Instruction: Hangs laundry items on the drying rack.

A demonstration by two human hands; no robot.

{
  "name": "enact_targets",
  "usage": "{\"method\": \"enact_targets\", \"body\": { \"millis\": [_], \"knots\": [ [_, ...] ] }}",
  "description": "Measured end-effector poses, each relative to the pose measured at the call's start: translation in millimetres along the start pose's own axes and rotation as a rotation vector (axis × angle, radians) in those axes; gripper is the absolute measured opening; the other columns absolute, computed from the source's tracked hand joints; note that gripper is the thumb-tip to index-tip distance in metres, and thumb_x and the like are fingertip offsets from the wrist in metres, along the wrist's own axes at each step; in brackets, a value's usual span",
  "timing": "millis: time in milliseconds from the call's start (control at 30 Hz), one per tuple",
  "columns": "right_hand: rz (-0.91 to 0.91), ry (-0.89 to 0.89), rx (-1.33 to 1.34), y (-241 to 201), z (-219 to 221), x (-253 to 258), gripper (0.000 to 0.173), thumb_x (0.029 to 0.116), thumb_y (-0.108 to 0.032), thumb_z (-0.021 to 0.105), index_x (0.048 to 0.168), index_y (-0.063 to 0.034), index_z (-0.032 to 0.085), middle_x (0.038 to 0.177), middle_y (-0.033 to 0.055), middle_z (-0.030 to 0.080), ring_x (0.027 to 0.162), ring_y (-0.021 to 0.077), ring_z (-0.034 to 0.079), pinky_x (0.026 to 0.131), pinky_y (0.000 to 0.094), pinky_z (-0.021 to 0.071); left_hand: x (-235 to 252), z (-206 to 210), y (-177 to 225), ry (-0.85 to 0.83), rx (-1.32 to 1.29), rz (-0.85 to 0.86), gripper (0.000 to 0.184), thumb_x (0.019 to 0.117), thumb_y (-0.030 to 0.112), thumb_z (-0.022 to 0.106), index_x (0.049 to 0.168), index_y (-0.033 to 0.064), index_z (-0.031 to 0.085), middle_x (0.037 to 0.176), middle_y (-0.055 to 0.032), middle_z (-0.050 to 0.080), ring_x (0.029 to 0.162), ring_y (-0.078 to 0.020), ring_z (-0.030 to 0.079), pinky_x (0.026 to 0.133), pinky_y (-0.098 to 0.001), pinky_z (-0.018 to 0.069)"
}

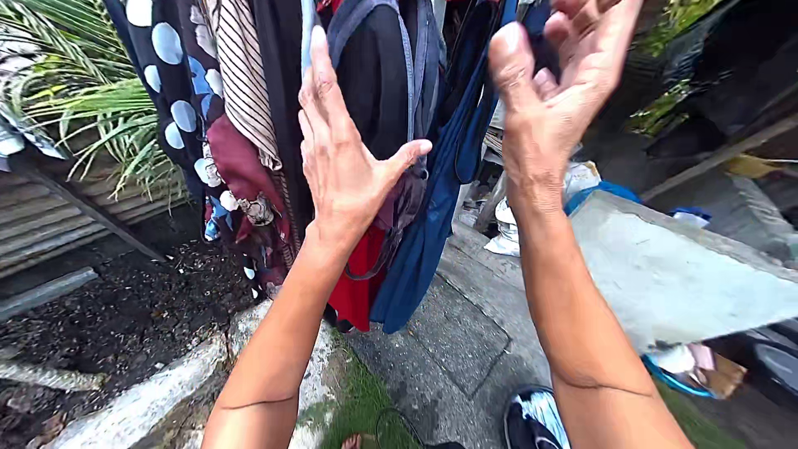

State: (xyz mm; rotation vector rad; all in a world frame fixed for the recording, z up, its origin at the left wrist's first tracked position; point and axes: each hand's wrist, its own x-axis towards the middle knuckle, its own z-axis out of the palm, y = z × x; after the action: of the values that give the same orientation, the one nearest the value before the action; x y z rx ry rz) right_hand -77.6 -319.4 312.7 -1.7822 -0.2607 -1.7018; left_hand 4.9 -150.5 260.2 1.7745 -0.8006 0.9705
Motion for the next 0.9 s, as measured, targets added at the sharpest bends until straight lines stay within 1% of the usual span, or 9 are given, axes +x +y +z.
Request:
{"method": "enact_targets", "body": {
  "millis": [67, 200, 333, 433, 500, 567, 633, 767, 900],
  "knots": [
    [0.328, -0.227, 0.119, 23.8, -1.5, -32.2, 0.095, 0.0852, -0.029, 0.082, 0.156, 0.0035, 0.028, 0.143, 0.0153, 0.054, 0.126, 0.0161, 0.058, 0.104, 0.0296, 0.0518, -2.5, 5.5, 16.4, 0.017, 0.130, 0.031, 0.113, 0.0768, 0.056, 0.081, 0.156, -0.0070, 0.031, 0.155, -0.0335, 0.037, 0.136, -0.0442, 0.048, 0.105, -0.0499, 0.0463],
    [0.522, -0.171, 0.197, 40.4, -16.8, -37.4, 0.030, 0.0857, -0.003, 0.077, 0.113, 0.0025, 0.065, 0.095, 0.0063, 0.075, 0.086, 0.0112, 0.074, 0.081, 0.0293, 0.0633, -22.4, 14.9, 48.4, 0.026, 0.274, 0.157, 0.084, 0.0832, 0.046, 0.078, 0.144, -0.0065, 0.052, 0.141, -0.0384, 0.048, 0.125, -0.0478, 0.053, 0.098, -0.0449, 0.0481],
    [0.424, -0.145, 0.021, 28.7, -19.2, -49.9, 0.020, 0.0836, -0.004, 0.079, 0.096, 0.0064, 0.067, 0.086, 0.0136, 0.067, 0.084, 0.0168, 0.068, 0.082, 0.0344, 0.0576, -47.9, 37.2, 47.8, -0.141, 0.184, 0.305, 0.072, 0.0902, 0.039, 0.072, 0.142, -0.0072, 0.053, 0.143, -0.0385, 0.049, 0.138, -0.0569, 0.041, 0.115, -0.0583, 0.0338],
    [0.364, -0.222, -0.149, 5.4, -28.7, -72.8, 0.017, 0.0839, -0.012, 0.083, 0.074, -0.0034, 0.071, 0.061, 0.0018, 0.061, 0.057, 0.0066, 0.059, 0.055, 0.0257, 0.0484, -81.8, 37.1, 17.2, -0.408, 0.151, 0.249, 0.080, 0.0998, 0.054, 0.057, 0.155, -0.0012, 0.040, 0.159, -0.0306, 0.036, 0.148, -0.0506, 0.031, 0.119, -0.0668, 0.0222],
    [0.357, -0.098, -0.254, 5.1, -47.2, -103.4, 0.013, 0.0859, -0.012, 0.079, 0.079, -0.0017, 0.073, 0.065, 0.0045, 0.062, 0.063, 0.0109, 0.060, 0.059, 0.0289, 0.0474, -121.8, 37.6, -17.8, -0.512, 0.157, 0.206, 0.076, 0.1027, 0.056, 0.053, 0.154, 0.0009, 0.042, 0.150, -0.0261, 0.048, 0.137, -0.0421, 0.048, 0.113, -0.0613, 0.0357],
    [0.414, -0.083, -0.243, 5.8, -75.7, -163.7, 0.023, 0.0894, -0.013, 0.075, 0.106, 0.0027, 0.073, 0.094, 0.0119, 0.072, 0.092, 0.0176, 0.068, 0.083, 0.0331, 0.0560, -176.5, 30.5, -37.6, -0.497, 0.157, 0.192, 0.071, 0.1009, 0.049, 0.061, 0.142, -0.0080, 0.050, 0.133, -0.0315, 0.059, 0.123, -0.0417, 0.060, 0.105, -0.0555, 0.0461],
    [0.565, -0.362, -0.196, 7.8, -115.9, -256.2, 0.030, 0.0883, -0.015, 0.077, 0.113, 0.0005, 0.073, 0.100, 0.0107, 0.072, 0.097, 0.0190, 0.068, 0.089, 0.0376, 0.0561, -228.7, 22.5, -43.6, -0.507, 0.076, 0.233, 0.085, 0.0977, 0.046, 0.067, 0.150, -0.0132, 0.037, 0.148, -0.0400, 0.042, 0.141, -0.0500, 0.042, 0.119, -0.0563, 0.0314],
    [1.413, -1.140, 0.010, -9.8, -195.5, -461.8, 0.042, 0.1011, -0.035, 0.066, 0.121, 0.0011, 0.072, 0.114, 0.0219, 0.072, 0.111, 0.0364, 0.068, 0.101, 0.0592, 0.0490, -344.3, 8.5, -56.5, -1.277, 0.018, 0.090, 0.077, 0.0961, 0.027, 0.066, 0.155, -0.0101, 0.032, 0.158, -0.0393, 0.028, 0.143, -0.0578, 0.035, 0.116, -0.0664, 0.0309],
    [2.098, -1.160, 0.097, -66.6, -241.7, -550.6, 0.074, 0.1044, -0.053, 0.051, 0.135, 0.0133, 0.056, 0.139, 0.0338, 0.056, 0.135, 0.0458, 0.050, 0.114, 0.0638, 0.0325, -425.1, 24.3, -66.6, -2.290, 0.145, -0.066, 0.074, 0.0948, 0.020, 0.073, 0.157, 0.0024, 0.037, 0.156, -0.0283, 0.042, 0.131, -0.0498, 0.055, 0.107, -0.0659, 0.0437]
  ]
}}
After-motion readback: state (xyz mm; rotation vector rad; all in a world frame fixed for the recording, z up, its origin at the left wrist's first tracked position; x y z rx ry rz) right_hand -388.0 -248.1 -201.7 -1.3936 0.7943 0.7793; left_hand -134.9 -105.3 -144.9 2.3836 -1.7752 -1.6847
